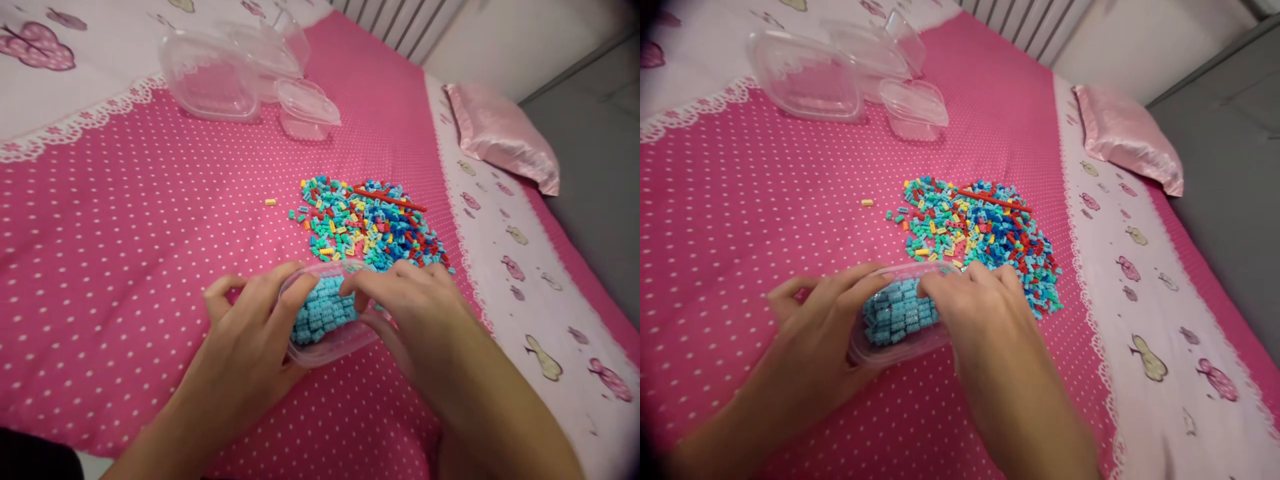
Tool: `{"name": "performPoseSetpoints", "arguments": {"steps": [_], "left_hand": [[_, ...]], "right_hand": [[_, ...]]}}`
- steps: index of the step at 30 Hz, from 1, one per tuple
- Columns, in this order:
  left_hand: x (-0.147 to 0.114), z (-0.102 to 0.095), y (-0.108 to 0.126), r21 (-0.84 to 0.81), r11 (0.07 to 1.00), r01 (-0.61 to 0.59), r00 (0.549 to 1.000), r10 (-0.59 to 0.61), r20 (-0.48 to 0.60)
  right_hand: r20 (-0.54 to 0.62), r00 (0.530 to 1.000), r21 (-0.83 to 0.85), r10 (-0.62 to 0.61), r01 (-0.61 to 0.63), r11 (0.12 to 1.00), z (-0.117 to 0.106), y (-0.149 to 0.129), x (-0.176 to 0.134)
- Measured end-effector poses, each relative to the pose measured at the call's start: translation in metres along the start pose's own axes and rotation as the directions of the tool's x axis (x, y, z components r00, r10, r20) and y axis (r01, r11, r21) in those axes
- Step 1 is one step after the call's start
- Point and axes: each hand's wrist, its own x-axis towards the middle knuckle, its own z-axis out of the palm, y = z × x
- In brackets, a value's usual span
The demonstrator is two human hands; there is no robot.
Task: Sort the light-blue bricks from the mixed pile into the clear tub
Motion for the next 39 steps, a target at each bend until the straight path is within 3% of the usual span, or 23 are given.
{"name": "performPoseSetpoints", "arguments": {"steps": [3, 7, 12, 23, 36, 39], "left_hand": [[0.001, 0.001, 0.001, 0.021, 1.000, -0.019, 1.000, 0.019, -0.012], [0.002, 0.002, 0.001, 0.028, 0.999, -0.031, 0.999, 0.032, -0.029], [0.003, 0.002, 0.001, 0.026, 0.999, -0.030, 0.999, 0.030, -0.031], [0.002, 0.003, 0.000, 0.005, 1.000, -0.030, 0.999, 0.030, -0.034], [0.002, 0.002, 0.002, 0.008, 1.000, -0.027, 0.999, 0.027, -0.029], [0.001, 0.002, 0.002, -0.006, 1.000, -0.014, 1.000, 0.014, -0.014]], "right_hand": [[0.001, 0.998, -0.097, -0.055, 0.055, 0.994, 0.000, 0.005, 0.001], [0.045, 0.983, -0.105, -0.175, 0.179, 0.978, 0.001, 0.015, 0.008], [0.127, 0.971, -0.124, -0.205, 0.220, 0.967, 0.005, 0.015, 0.018], [0.160, 0.963, -0.293, -0.215, 0.255, 0.921, 0.006, 0.006, 0.023], [0.066, 0.977, -0.410, -0.200, 0.210, 0.888, 0.013, 0.003, 0.019], [0.085, 0.976, -0.375, -0.202, 0.219, 0.901, 0.009, 0.004, 0.018]]}}
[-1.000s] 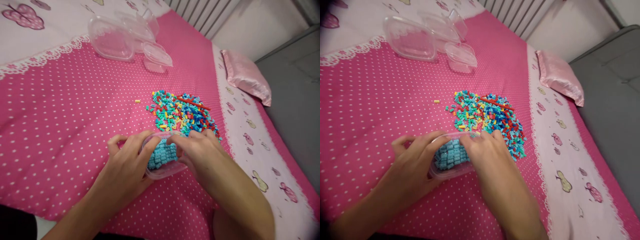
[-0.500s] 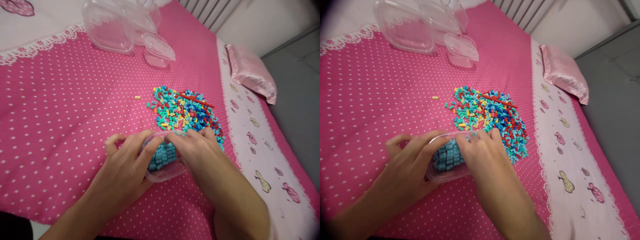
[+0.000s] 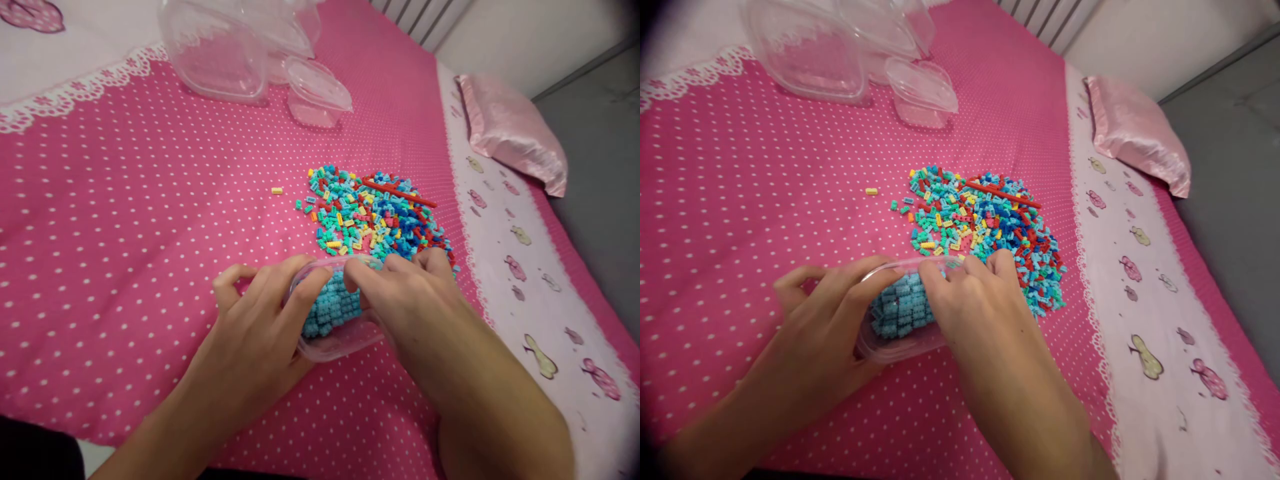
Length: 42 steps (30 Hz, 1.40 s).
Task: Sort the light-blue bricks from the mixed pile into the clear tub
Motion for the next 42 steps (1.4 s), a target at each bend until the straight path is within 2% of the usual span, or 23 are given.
{"name": "performPoseSetpoints", "arguments": {"steps": [3, 6, 12, 18, 21, 24, 27, 33, 37, 42], "left_hand": [[0.000, -0.001, -0.001, -0.018, 1.000, 0.013, 1.000, -0.013, 0.020], [0.000, -0.003, -0.002, -0.042, 0.999, 0.020, 0.999, -0.018, 0.041], [-0.001, -0.005, -0.006, -0.008, 1.000, 0.025, 0.999, -0.025, 0.029], [-0.004, -0.008, -0.004, 0.037, 0.999, 0.019, 1.000, -0.019, -0.020], [-0.008, -0.011, -0.002, 0.060, 0.998, -0.025, 0.995, 0.031, -0.098], [-0.011, -0.012, -0.001, 0.057, 0.995, -0.079, 0.989, 0.085, -0.124], [-0.011, -0.011, -0.001, 0.028, 0.996, -0.081, 0.990, 0.083, -0.110], [-0.005, -0.010, -0.001, -0.025, 0.997, -0.076, 0.993, 0.073, -0.089], [-0.001, -0.012, 0.001, 0.015, 0.995, -0.095, 0.992, 0.096, -0.082], [0.002, -0.010, 0.003, 0.026, 0.996, -0.082, 0.996, 0.083, -0.038]], "right_hand": [[0.018, 0.999, 0.087, 0.026, -0.028, 0.996, -0.013, 0.002, -0.004], [-0.026, 0.999, 0.150, 0.039, -0.035, 0.988, -0.022, 0.007, -0.007], [-0.102, 0.994, 0.299, -0.049, 0.078, 0.951, -0.014, 0.015, -0.002], [-0.132, 0.987, 0.272, -0.095, 0.128, 0.954, -0.007, 0.006, 0.002], [-0.111, 0.988, 0.276, -0.104, 0.131, 0.952, -0.005, 0.005, 0.001], [-0.063, 0.992, 0.264, -0.108, 0.121, 0.957, -0.004, 0.005, 0.001], [-0.055, 0.992, 0.278, -0.114, 0.125, 0.952, -0.004, 0.005, 0.001], [-0.110, 0.988, 0.270, -0.109, 0.135, 0.953, -0.004, 0.003, 0.004], [-0.046, 0.993, 0.294, -0.111, 0.119, 0.948, -0.004, 0.004, 0.004], [-0.053, 0.993, 0.312, -0.101, 0.112, 0.943, -0.006, 0.004, 0.005]]}}
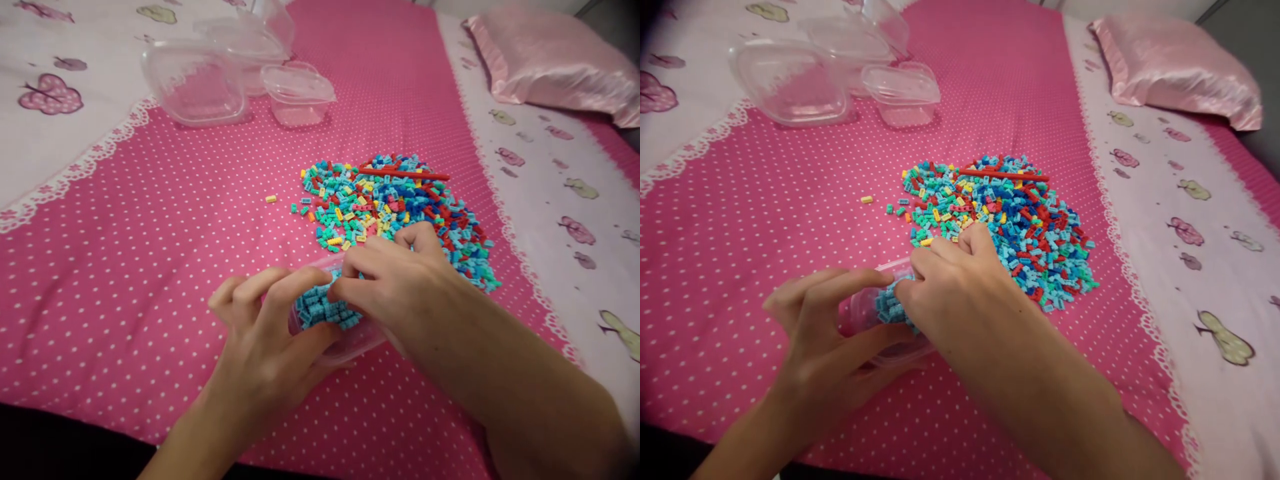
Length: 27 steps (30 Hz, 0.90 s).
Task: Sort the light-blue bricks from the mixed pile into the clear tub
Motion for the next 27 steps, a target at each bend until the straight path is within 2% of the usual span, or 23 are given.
{"name": "performPoseSetpoints", "arguments": {"steps": [3, 8, 12, 22, 27], "left_hand": [[0.0010, 0.0028, -0.0002, 0.015, 1.000, -0.013, 0.999, 0.014, -0.029], [0.0016, 0.0072, -0.0016, 0.005, 0.997, -0.071, 0.989, 0.071, -0.126], [-0.0002, 0.0078, -0.0019, 0.000, 0.998, -0.057, 0.993, 0.057, -0.105], [-0.0049, 0.0052, -0.0044, 0.027, 0.998, -0.055, 0.998, 0.056, -0.035], [-0.0026, 0.0054, -0.0041, 0.030, 0.999, -0.015, 0.998, 0.017, -0.058]], "right_hand": [[-0.004, 1.000, -0.027, -0.010, 0.009, 1.000, 0.0016, -0.0011, 0.0005], [-0.080, 0.996, -0.046, -0.030, 0.027, 0.999, 0.0077, 0.0008, -0.0001], [-0.091, 0.993, -0.032, -0.074, 0.072, 0.997, 0.0096, 0.0002, -0.0004], [-0.067, 0.997, -0.019, -0.044, 0.042, 0.999, 0.0028, -0.0037, 0.0006], [-0.049, 0.998, -0.062, -0.030, 0.027, 0.998, 0.0053, -0.0037, 0.0005]]}}
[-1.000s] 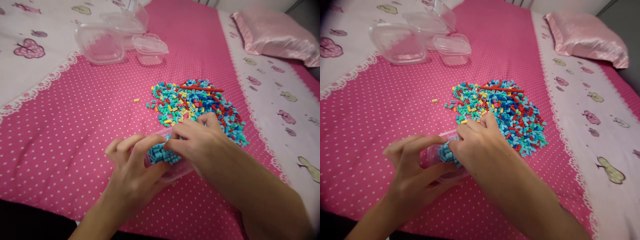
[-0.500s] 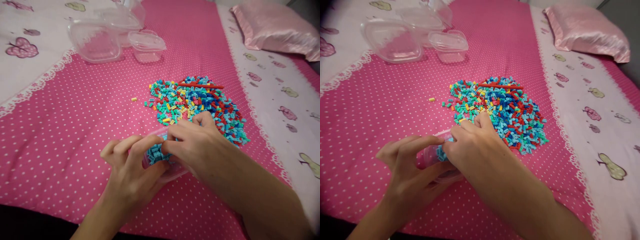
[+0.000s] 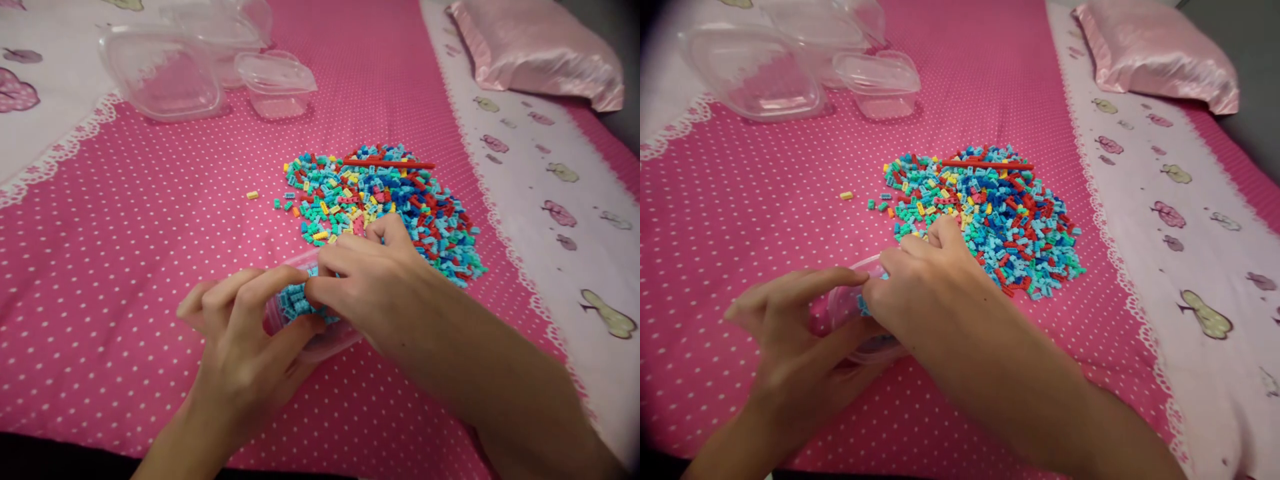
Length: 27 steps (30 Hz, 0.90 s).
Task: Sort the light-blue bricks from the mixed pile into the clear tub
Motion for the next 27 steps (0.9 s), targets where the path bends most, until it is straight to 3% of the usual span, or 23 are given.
{"name": "performPoseSetpoints", "arguments": {"steps": [4, 9, 13, 16, 19, 22, 24, 27], "left_hand": [[0.000, 0.001, 0.001, -0.008, 1.000, -0.005, 1.000, 0.005, 0.005], [-0.002, -0.001, 0.004, 0.011, 0.999, 0.046, 0.999, -0.046, 0.003], [0.000, -0.014, -0.005, 0.008, 0.997, 0.073, 0.997, -0.073, -0.009], [0.003, -0.028, -0.020, -0.018, 0.995, 0.094, 0.995, -0.094, -0.014], [0.004, -0.037, -0.032, -0.049, 0.991, 0.127, 0.992, -0.127, 0.006], [0.000, -0.037, -0.037, -0.024, 0.999, 0.039, 0.996, -0.037, 0.081], [-0.003, -0.034, -0.037, -0.002, 0.999, -0.036, 0.991, 0.036, 0.128], [-0.005, -0.032, -0.036, 0.002, 0.999, -0.039, 0.984, 0.038, 0.174]], "right_hand": [[0.011, 1.000, -0.018, -0.027, 0.027, 0.999, 0.002, 0.004, 0.000], [-0.075, 0.995, 0.008, -0.063, 0.064, 0.998, -0.004, 0.012, -0.003], [-0.120, 0.993, 0.010, 0.015, -0.014, 1.000, -0.018, 0.025, -0.007], [-0.166, 0.986, 0.018, 0.019, -0.016, 1.000, -0.031, 0.052, -0.017], [-0.252, 0.956, -0.052, 0.149, -0.167, 0.985, -0.041, 0.087, -0.034], [-0.279, 0.924, -0.071, 0.262, -0.292, 0.954, -0.042, 0.112, -0.045], [-0.267, 0.913, -0.015, 0.307, -0.322, 0.946, -0.039, 0.120, -0.044], [-0.231, 0.904, 0.109, 0.359, -0.343, 0.933, -0.030, 0.121, -0.034]]}}
